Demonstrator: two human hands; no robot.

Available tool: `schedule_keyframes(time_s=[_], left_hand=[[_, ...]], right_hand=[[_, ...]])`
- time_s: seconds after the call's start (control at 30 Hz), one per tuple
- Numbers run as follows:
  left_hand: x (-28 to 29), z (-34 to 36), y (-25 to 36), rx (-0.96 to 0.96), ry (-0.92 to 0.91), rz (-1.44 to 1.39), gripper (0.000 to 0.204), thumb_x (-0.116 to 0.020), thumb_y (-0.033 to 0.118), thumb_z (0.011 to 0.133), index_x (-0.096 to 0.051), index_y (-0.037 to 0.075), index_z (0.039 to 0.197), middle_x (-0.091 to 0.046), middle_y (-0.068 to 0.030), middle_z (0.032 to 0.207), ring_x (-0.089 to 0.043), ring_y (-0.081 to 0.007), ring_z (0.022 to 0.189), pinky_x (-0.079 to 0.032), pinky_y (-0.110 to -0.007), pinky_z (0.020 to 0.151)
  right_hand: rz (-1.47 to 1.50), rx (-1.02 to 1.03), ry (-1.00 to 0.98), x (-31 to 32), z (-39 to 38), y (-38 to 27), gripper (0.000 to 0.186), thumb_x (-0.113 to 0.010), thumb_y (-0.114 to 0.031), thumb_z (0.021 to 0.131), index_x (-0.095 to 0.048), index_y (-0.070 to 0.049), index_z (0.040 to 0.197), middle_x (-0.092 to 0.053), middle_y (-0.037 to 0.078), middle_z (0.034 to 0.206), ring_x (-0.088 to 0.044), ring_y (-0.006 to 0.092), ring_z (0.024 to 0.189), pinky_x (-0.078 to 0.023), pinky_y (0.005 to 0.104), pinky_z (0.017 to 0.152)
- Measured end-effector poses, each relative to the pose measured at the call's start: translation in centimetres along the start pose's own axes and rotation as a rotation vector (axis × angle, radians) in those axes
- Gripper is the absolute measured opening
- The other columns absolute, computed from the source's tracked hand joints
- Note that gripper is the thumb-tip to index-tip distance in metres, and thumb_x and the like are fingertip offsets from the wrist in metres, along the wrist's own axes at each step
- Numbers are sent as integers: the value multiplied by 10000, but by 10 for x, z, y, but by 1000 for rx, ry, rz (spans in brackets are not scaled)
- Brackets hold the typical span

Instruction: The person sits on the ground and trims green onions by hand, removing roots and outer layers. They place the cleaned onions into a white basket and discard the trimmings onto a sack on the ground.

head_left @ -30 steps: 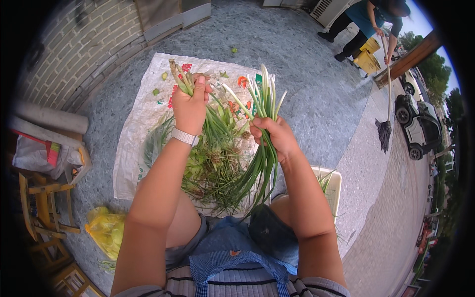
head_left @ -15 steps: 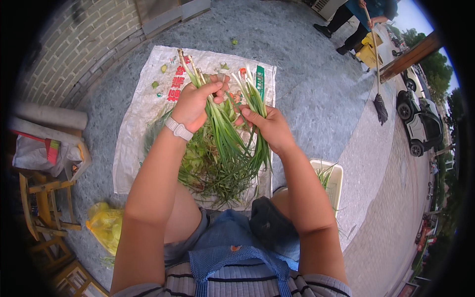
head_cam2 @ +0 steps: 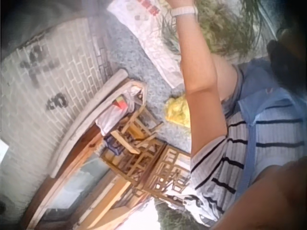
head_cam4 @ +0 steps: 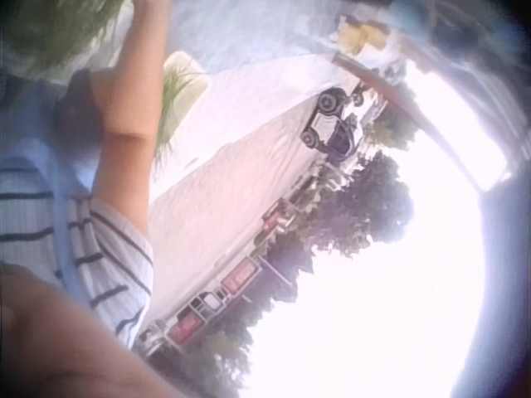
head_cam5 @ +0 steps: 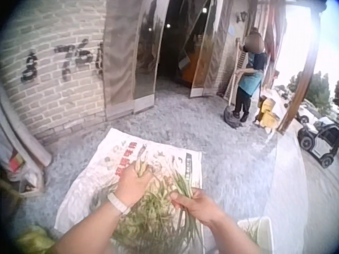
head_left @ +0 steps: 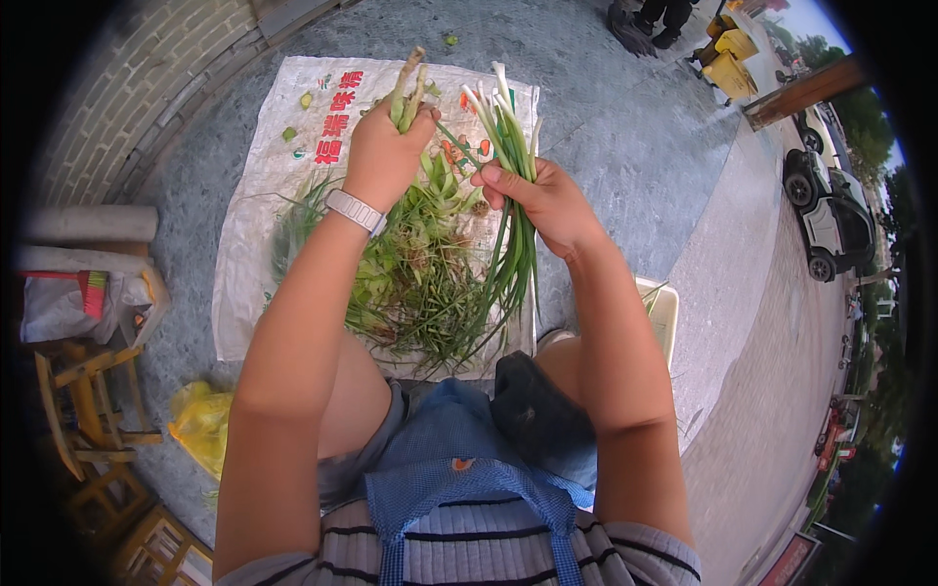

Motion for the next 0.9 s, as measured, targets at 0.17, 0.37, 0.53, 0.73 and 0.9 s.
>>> schedule_keyframes(time_s=[0.17,0.37,0.53,0.73,0.9], left_hand=[[16,13,-36,337,75,-676,199,-550,128,931,-601,-48,1009,-530,-8,793,-415,-68,597,-343,-214,505],[36,20,-54,395,78,-627,299,-578,183,943,-578,-14,1168,-573,-37,914,-459,-53,665,-402,-193,547],[21,29,-71,414,24,-588,272,-570,203,951,-602,4,1134,-585,-16,913,-473,-56,705,-426,-206,604],[-6,11,-63,485,-160,-822,275,-561,222,957,-574,-11,1102,-577,-55,930,-502,-101,735,-451,-227,640],[-35,1,-34,510,-334,-921,296,-554,232,959,-555,-24,1107,-583,-87,959,-533,-130,772,-490,-262,675]], right_hand=[[-105,115,65,33,-21,-25,221,-589,-226,943,-624,-10,971,-614,23,753,-577,122,742,-467,261,741],[-247,349,545,160,-118,-109,197,-597,-212,941,-577,-18,921,-538,6,694,-521,106,630,-471,272,651],[-660,314,933,230,-225,-146,245,-636,-246,920,-555,-47,803,-452,-28,624,-420,75,550,-422,255,553],[-1166,-238,1027,300,-274,-88,307,-696,-283,850,-579,-8,925,-586,67,638,-581,171,563,-472,314,551],[-1479,-66,758,261,-214,-12,652,-726,-233,810,-425,-48,1358,-530,234,1260,-517,373,1169,-423,451,984]])
Point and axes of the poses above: each hand's wrist, its own z-axis towards the middle knuckle, its own x-axis out of the back of the hand, y = z × x, the point moved 8 cm from there along z, towards the middle knuckle
